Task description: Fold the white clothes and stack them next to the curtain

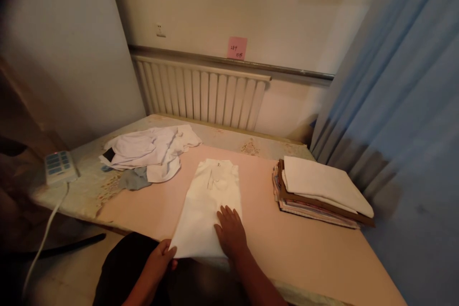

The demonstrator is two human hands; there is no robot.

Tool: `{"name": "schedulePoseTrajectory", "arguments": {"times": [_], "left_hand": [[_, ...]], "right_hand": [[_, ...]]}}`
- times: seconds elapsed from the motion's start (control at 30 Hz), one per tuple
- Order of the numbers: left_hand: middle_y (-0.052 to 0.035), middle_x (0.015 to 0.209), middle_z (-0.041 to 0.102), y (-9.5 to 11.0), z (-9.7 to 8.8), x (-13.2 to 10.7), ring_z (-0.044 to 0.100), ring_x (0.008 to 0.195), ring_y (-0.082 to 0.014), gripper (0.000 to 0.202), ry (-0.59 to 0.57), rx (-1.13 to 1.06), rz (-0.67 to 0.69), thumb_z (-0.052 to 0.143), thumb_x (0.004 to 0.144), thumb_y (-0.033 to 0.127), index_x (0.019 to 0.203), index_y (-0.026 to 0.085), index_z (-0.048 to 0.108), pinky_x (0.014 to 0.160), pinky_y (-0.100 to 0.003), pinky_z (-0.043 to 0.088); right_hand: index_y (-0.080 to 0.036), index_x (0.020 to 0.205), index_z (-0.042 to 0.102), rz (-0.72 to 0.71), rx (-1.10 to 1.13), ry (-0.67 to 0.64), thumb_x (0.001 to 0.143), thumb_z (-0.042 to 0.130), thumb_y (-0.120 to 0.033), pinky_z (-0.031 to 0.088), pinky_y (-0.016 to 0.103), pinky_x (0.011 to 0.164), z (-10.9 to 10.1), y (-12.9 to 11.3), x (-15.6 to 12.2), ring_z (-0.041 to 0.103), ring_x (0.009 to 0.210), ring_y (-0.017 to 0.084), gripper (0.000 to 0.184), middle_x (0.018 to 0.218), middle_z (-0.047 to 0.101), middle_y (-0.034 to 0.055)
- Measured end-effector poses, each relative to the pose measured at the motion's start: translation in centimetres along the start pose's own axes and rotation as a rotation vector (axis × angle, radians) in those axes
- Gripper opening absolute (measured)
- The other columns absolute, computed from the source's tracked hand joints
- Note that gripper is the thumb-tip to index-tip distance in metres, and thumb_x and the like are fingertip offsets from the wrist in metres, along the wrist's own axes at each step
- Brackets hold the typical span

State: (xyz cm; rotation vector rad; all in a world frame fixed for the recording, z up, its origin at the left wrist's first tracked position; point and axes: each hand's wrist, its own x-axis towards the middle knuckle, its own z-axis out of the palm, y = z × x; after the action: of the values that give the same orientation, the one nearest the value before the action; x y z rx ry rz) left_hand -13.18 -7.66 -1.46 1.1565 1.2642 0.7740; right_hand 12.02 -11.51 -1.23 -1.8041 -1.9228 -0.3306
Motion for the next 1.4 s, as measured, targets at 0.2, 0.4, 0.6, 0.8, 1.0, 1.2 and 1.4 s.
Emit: {"name": "schedulePoseTrajectory", "arguments": {"times": [0.2,0.4,0.6,0.8,1.0,1.2,1.4], "left_hand": [[0.0027,0.061,0.06,-0.1,-1.0,-0.4,0.061,0.057,-0.0186,0.028,0.04,0.308,0.113,0.05,0.074,0.045,0.086,0.021,0.058,0.059,-0.031,0.049],[-0.0122,0.12,0.062,-0.5,-1.4,-2.0,0.058,0.114,-0.0286,0.042,0.309,0.725,0.628,0.046,0.087,0.04,0.122,0.019,0.053,0.097,-0.046,0.046],[-0.0094,0.15,0.04,-1.1,-1.0,-2.0,0.032,0.141,-0.0271,0.063,0.132,1.016,0.973,0.048,0.088,0.021,0.148,0.025,0.029,0.109,-0.047,0.038],[-0.0055,0.145,0.049,-1.3,-1.9,-0.1,0.038,0.138,-0.0248,0.06,0.023,1.125,1.078,0.044,0.084,0.009,0.141,0.027,0.043,0.108,-0.044,0.042],[-0.0035,0.141,0.052,-0.6,-2.9,0.8,0.042,0.135,-0.0227,0.063,-0.069,1.153,1.067,0.042,0.08,0.005,0.139,0.028,0.047,0.107,-0.042,0.044],[-0.0041,0.146,0.047,0.2,-4.2,1.8,0.039,0.137,-0.0221,0.067,-0.159,1.143,1.077,0.041,0.079,0.004,0.142,0.026,0.043,0.11,-0.042,0.04],[-0.0061,0.147,0.045,0.5,-4.9,3.0,0.036,0.139,-0.0237,0.059,-0.213,1.126,1.058,0.044,0.085,0.011,0.141,0.027,0.044,0.111,-0.045,0.036]], "right_hand": [[-0.021,0.128,0.057,0.007,0.002,-0.011,0.095,0.047,-0.03,0.031,0.045,0.113,-0.1,0.0,0.1,0.044,0.133,0.023,0.036,0.138,0.054,0.0066],[-0.022,0.128,0.057,0.007,0.01,-0.004,0.094,0.047,-0.029,0.031,0.045,0.113,-0.2,0.0,0.1,0.044,0.133,0.023,0.036,0.137,0.055,0.0058],[-0.021,0.128,0.057,0.006,0.011,-0.01,0.095,0.047,-0.029,0.031,0.046,0.113,-0.3,-0.1,0.0,0.043,0.133,0.023,0.036,0.138,0.054,0.0062],[-0.021,0.128,0.057,0.01,0.001,-0.008,0.094,0.047,-0.028,0.031,0.045,0.113,-0.2,-0.1,0.1,0.044,0.132,0.022,0.036,0.138,0.055,0.0063],[-0.021,0.127,0.057,0.017,0.024,-0.018,0.095,0.046,-0.029,0.03,0.045,0.114,-0.6,-0.2,0.2,0.044,0.133,0.022,0.036,0.138,0.054,0.0056],[-0.021,0.127,0.057,0.027,0.022,-0.037,0.094,0.047,-0.029,0.031,0.045,0.113,-0.6,-0.2,0.2,0.044,0.133,0.022,0.035,0.138,0.054,0.0055],[-0.021,0.127,0.058,0.029,0.018,-0.036,0.094,0.048,-0.029,0.031,0.045,0.113,-0.7,-0.3,0.2,0.043,0.133,0.023,0.035,0.138,0.054,0.0048]]}}
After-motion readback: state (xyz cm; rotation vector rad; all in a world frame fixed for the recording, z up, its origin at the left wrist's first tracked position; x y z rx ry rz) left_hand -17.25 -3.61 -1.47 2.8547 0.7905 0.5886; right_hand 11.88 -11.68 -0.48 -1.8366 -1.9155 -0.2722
